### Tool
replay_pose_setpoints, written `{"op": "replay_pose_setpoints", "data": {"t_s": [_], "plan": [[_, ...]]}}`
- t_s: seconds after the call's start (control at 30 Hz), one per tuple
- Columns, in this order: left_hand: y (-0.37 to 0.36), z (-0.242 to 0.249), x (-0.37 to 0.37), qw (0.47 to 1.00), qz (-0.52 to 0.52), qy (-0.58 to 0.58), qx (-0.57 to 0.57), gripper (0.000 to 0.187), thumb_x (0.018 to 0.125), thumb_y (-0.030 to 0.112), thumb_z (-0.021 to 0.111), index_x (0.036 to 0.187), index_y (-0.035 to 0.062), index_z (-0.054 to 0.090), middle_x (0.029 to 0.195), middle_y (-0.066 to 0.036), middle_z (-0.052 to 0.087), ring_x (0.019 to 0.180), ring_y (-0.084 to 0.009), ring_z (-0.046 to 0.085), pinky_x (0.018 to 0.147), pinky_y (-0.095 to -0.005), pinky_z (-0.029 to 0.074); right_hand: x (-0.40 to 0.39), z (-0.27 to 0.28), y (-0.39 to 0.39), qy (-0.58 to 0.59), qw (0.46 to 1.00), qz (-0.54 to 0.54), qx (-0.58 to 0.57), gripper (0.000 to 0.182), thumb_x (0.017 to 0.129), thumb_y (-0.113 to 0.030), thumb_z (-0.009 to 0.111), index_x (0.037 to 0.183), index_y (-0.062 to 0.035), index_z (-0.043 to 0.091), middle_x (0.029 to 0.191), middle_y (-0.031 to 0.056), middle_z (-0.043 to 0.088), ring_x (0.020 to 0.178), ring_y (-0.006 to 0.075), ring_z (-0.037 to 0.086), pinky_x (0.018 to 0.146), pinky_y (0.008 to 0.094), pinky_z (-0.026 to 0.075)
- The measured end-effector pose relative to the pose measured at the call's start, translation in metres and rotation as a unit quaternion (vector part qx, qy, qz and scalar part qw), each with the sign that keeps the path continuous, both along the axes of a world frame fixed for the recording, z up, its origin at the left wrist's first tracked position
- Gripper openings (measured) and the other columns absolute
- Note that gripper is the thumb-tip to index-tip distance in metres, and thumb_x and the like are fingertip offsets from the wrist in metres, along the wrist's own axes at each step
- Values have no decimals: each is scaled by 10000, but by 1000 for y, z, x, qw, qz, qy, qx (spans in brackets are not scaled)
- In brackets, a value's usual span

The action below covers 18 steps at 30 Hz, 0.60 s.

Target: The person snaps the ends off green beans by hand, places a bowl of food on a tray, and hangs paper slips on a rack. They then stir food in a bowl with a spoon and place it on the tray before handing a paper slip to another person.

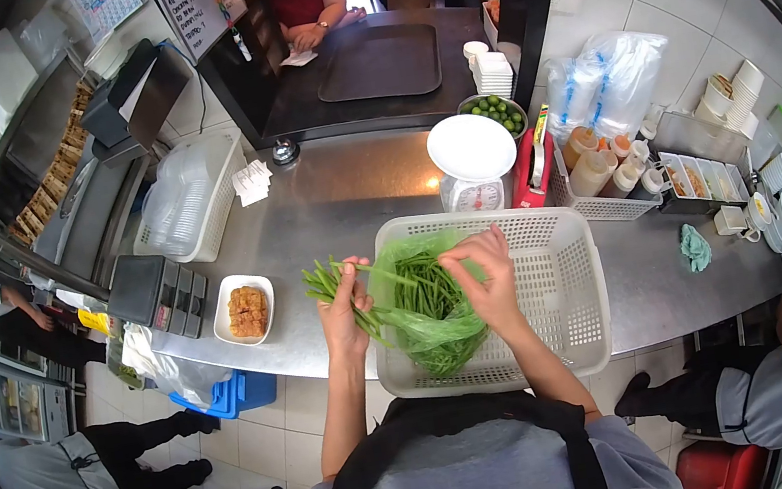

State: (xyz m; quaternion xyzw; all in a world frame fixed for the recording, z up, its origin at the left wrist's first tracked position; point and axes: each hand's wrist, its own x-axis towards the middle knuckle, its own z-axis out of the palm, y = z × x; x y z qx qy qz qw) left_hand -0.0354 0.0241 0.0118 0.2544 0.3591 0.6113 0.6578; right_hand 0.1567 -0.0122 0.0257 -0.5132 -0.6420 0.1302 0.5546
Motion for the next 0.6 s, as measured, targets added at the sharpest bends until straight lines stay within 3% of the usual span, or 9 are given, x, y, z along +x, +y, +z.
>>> {"op": "replay_pose_setpoints", "data": {"t_s": [0.1,0.17,0.27,0.37,0.47,0.6], "plan": [[0,2,-4,993,-57,104,8,221,853,170,627,998,5,602,772,-20,592,472,-29,375,424,-173,296,3,-12,1,-205,970,78,-106,132,804,-85,616,924,-102,669,825,22,588,898,192,522,1048,540,145],[-1,2,-2,981,-75,178,16,215,837,177,654,950,-5,644,713,-15,599,473,-26,396,432,-178,298,2,-24,-2,-326,916,127,-198,241,806,-85,602,1033,-137,667,909,13,592,962,181,508,1050,574,106],[-5,8,-2,945,-109,305,43,192,817,180,678,876,-2,679,680,-6,611,496,-58,482,466,-204,364,-8,-14,4,-242,966,41,-83,345,794,-79,580,1124,-169,630,992,8,555,1036,194,477,1029,638,100],[-8,6,1,892,-118,423,111,177,797,154,694,860,-11,679,716,-27,640,583,-98,563,545,-245,440,-7,12,6,-238,969,48,-37,388,794,-88,586,1167,-192,603,1053,3,528,1044,192,477,1027,635,110],[-11,13,6,843,-94,484,213,185,781,126,703,875,-29,666,750,-49,658,665,-118,596,625,-280,477,-2,13,9,-270,961,56,-6,227,786,-120,618,1008,-159,641,947,-8,543,1003,190,486,1040,613,113],[-13,17,5,846,-107,478,209,177,779,120,703,870,-28,665,738,-55,652,658,-115,586,616,-268,469,-2,19,7,-205,975,75,-41,69,783,-120,632,850,-114,616,872,-4,537,973,201,487,1040,583,135]]}}
